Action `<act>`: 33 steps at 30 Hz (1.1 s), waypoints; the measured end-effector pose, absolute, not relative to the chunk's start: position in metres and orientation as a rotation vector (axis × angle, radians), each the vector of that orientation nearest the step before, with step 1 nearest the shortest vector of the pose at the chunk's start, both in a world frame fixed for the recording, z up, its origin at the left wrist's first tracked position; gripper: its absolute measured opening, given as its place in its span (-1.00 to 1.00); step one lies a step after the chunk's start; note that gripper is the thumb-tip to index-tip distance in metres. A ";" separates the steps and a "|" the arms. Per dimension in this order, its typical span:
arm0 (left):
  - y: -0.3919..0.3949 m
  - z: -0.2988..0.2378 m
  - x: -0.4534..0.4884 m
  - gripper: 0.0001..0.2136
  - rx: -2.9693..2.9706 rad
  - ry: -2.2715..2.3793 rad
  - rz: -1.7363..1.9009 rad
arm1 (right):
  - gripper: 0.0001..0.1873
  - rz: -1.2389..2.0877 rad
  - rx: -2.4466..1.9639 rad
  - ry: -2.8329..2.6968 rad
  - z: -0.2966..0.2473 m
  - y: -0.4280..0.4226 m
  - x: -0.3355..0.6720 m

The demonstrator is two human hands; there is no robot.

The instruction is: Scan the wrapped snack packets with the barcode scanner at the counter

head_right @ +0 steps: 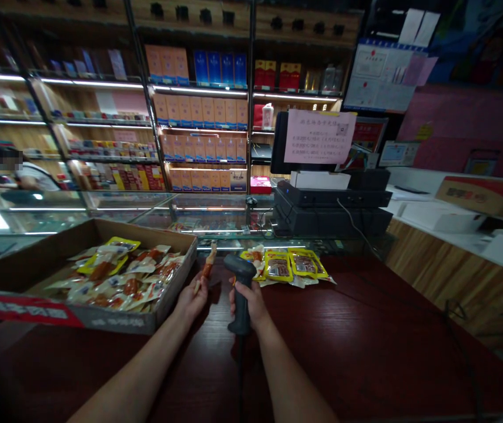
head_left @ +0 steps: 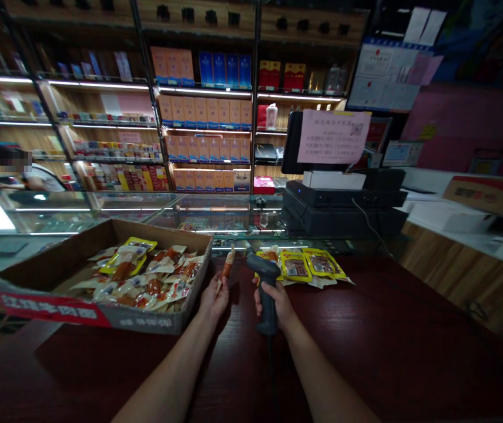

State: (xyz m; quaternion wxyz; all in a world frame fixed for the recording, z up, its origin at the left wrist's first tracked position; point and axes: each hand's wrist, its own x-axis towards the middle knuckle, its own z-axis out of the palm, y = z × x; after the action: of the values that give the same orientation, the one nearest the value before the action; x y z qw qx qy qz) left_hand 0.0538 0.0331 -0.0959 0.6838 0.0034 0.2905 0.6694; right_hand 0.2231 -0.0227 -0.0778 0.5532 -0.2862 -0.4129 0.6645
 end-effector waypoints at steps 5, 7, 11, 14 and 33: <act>0.033 -0.098 0.043 -0.70 0.006 0.492 1.474 | -0.53 1.636 -0.759 -1.094 -0.082 -0.023 0.219; 0.033 -0.101 0.042 -0.71 0.072 0.424 1.444 | -0.51 1.656 -0.772 -1.122 -0.084 -0.022 0.217; 0.033 -0.109 0.044 -0.77 0.199 0.398 1.399 | -0.51 1.658 -0.764 -1.137 -0.086 -0.022 0.216; 0.034 -0.111 0.046 -0.83 0.183 0.546 1.429 | -0.52 1.649 -0.767 -1.154 -0.086 -0.022 0.216; 0.039 -0.116 0.048 -0.86 0.244 0.654 1.484 | -0.60 1.451 -0.900 -0.971 -0.079 -0.014 0.229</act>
State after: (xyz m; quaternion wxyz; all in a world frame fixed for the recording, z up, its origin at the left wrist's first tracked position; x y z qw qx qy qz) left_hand 0.0477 0.0387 -0.1159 0.6822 0.1086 0.2914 0.6617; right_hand 0.2287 -0.0140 -0.0790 0.5551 -0.3811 -0.4111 0.6145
